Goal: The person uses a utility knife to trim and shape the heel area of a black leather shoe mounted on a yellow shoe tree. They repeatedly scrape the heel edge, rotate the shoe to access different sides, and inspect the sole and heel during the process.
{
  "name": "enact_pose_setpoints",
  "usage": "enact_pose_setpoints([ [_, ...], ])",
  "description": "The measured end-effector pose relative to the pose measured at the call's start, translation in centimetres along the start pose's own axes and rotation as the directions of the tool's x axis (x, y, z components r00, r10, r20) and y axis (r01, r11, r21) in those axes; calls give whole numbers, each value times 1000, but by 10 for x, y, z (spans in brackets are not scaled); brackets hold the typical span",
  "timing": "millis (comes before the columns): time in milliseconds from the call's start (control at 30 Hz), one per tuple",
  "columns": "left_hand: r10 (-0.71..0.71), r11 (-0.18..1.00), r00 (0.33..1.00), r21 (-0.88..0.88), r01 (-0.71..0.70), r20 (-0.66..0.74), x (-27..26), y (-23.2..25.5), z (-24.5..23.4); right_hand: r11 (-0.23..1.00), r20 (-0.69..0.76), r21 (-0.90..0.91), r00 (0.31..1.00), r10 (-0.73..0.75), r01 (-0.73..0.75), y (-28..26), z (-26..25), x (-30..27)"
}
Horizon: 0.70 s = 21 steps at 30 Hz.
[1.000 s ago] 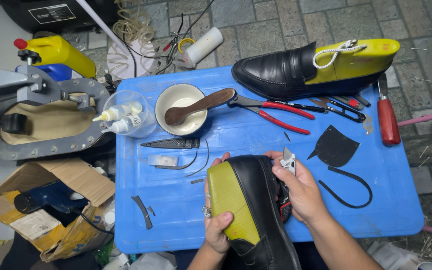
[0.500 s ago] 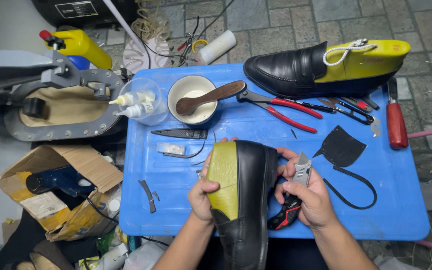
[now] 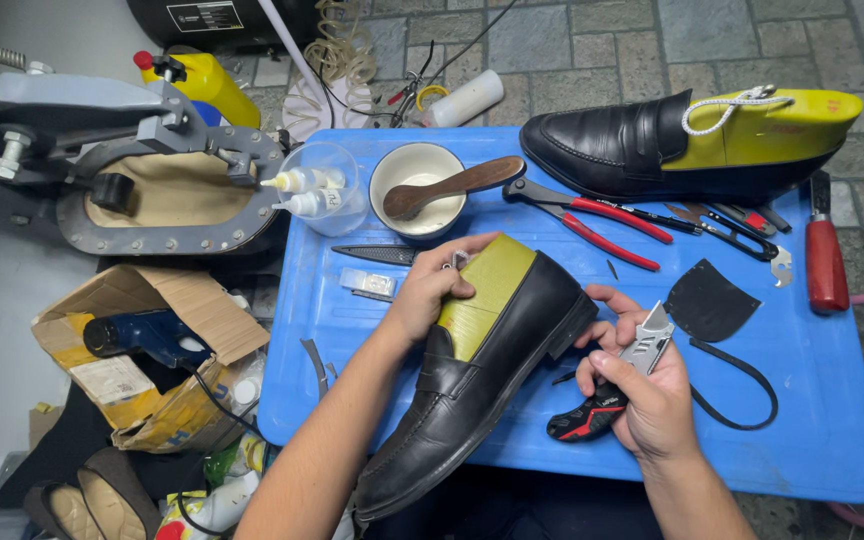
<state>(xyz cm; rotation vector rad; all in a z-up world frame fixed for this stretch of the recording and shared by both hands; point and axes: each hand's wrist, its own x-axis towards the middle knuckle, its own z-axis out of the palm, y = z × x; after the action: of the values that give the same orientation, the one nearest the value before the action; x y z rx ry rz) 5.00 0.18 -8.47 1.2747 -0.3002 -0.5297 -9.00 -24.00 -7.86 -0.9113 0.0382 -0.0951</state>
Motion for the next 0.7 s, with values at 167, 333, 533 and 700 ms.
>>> enact_pose_setpoints([
  [167,327,831,945,482,-277,-21,-16,23,3,998,13,-5,998,67,-67,-1,1,-1],
  [333,370,750,924,617,-239,-92,-25,32,7,996,13,-11,995,94,-94,-1,3,0],
  [533,196,824,980,534,-188,41,-59,43,-8,994,45,20,994,102,-103,-1,2,0],
  [700,33,934,987,356,25,-158,-133,51,-10,993,-17,32,993,113,-113,1,-3,-3],
])
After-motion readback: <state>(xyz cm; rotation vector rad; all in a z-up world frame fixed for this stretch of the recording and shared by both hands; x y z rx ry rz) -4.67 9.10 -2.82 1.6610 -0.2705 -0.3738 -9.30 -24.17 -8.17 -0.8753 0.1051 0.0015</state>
